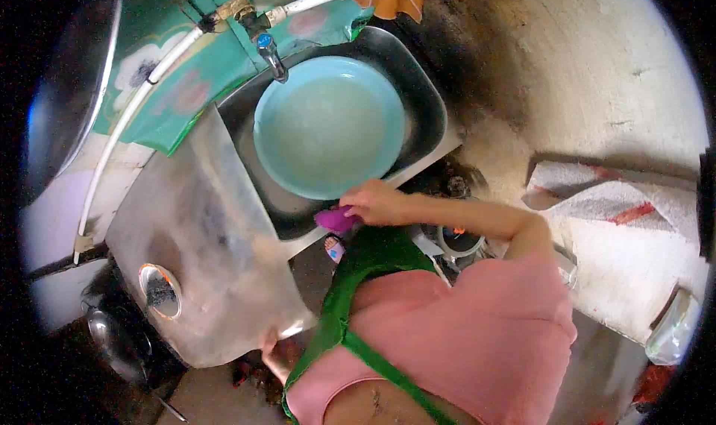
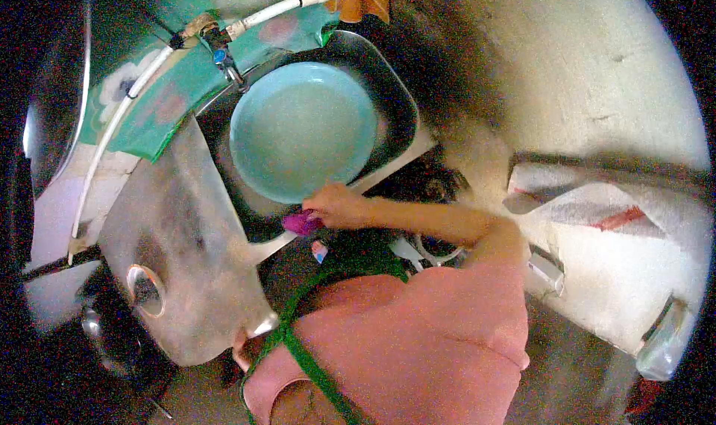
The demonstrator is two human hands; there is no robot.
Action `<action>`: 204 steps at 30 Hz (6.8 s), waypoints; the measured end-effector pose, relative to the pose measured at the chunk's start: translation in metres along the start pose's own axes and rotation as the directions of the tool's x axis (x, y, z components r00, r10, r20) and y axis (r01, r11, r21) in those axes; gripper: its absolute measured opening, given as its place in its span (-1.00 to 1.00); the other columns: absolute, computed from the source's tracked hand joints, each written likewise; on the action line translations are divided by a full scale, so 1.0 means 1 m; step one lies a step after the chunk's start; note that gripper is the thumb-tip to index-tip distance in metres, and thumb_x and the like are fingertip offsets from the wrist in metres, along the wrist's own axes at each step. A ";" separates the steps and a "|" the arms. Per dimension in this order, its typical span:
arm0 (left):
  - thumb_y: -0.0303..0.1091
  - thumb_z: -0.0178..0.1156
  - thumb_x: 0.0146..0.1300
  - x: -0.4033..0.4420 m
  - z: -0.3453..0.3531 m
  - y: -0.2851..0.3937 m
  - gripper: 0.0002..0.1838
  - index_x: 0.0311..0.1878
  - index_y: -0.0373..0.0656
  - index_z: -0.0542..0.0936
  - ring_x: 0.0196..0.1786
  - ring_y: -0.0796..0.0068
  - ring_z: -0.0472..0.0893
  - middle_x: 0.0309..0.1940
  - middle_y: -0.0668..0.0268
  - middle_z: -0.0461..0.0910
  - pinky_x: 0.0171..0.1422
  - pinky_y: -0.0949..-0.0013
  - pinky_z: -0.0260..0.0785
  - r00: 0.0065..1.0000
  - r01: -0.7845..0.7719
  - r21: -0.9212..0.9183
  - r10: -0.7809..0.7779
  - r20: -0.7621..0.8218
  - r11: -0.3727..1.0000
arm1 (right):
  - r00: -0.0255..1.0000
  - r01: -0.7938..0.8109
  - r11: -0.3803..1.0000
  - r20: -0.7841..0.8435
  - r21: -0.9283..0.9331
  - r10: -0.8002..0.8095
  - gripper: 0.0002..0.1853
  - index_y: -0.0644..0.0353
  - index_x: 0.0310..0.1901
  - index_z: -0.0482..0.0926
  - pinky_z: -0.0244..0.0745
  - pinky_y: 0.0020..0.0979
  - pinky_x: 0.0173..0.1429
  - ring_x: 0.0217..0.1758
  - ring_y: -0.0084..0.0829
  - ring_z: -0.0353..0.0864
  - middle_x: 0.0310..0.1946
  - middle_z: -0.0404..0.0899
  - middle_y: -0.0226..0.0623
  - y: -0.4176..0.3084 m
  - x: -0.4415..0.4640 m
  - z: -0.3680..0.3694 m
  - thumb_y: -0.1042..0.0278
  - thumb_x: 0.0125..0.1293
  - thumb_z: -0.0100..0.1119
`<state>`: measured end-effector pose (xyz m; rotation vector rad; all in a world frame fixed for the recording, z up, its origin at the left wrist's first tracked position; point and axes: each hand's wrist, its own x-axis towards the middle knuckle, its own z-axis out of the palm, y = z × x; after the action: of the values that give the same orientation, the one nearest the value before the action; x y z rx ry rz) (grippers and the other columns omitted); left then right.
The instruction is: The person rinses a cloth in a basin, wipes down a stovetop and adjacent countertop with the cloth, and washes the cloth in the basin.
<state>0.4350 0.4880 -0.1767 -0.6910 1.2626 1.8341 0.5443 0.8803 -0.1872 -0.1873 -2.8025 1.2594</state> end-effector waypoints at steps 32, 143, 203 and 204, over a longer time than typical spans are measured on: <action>-0.22 -0.07 0.26 0.017 0.150 0.022 -0.66 -0.18 -0.37 0.45 -0.20 0.33 0.54 -0.20 0.11 0.52 -0.15 0.32 0.40 0.945 0.173 0.559 -0.297 0.138 0.811 | 0.918 0.396 0.203 0.381 -0.896 -0.110 -0.86 0.11 -0.49 0.54 0.05 -0.21 0.22 0.06 -0.30 0.28 -0.30 0.46 -0.37 0.236 0.101 -0.217 0.34 -0.05 -0.02; -0.54 -0.05 0.11 0.142 0.234 -0.051 -0.66 -0.04 -0.49 0.23 -0.34 0.16 0.55 -0.21 0.04 0.43 -0.38 0.28 0.57 0.922 0.117 0.309 -0.219 0.318 0.944 | 0.953 -0.303 0.818 -0.180 -0.489 0.246 -0.50 0.08 0.02 0.29 0.33 -0.06 -0.10 -0.09 -0.21 0.43 -0.15 0.41 -0.17 0.105 0.122 -0.015 0.10 0.05 0.10; 0.11 -0.16 0.25 0.161 0.226 -0.042 -0.52 -0.30 -0.20 0.41 -0.76 0.66 0.25 -0.67 0.42 0.35 -0.77 0.57 0.06 0.968 -0.252 0.345 0.236 0.088 0.904 | 0.726 0.654 0.316 0.688 -0.687 -0.006 -0.72 0.06 -0.22 0.54 -0.03 -0.12 0.29 0.22 -0.30 0.18 0.01 0.38 -0.27 0.203 0.103 -0.084 0.26 -0.03 0.04; 0.10 -0.16 0.25 0.163 0.224 -0.043 -0.52 -0.30 -0.20 0.41 -0.76 0.66 0.26 -0.67 0.42 0.35 -0.76 0.57 0.07 0.961 -0.275 0.334 0.246 0.127 0.901 | 0.755 0.586 0.350 0.649 -0.731 0.093 -0.71 0.04 -0.22 0.54 0.08 -0.09 0.22 0.18 -0.29 0.25 -0.03 0.41 -0.27 0.191 0.087 -0.079 0.27 -0.05 0.04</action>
<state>0.3832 0.7546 -0.2467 -0.2567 1.6357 1.7567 0.4825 1.0767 -0.2771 0.7785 -3.4524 -0.6377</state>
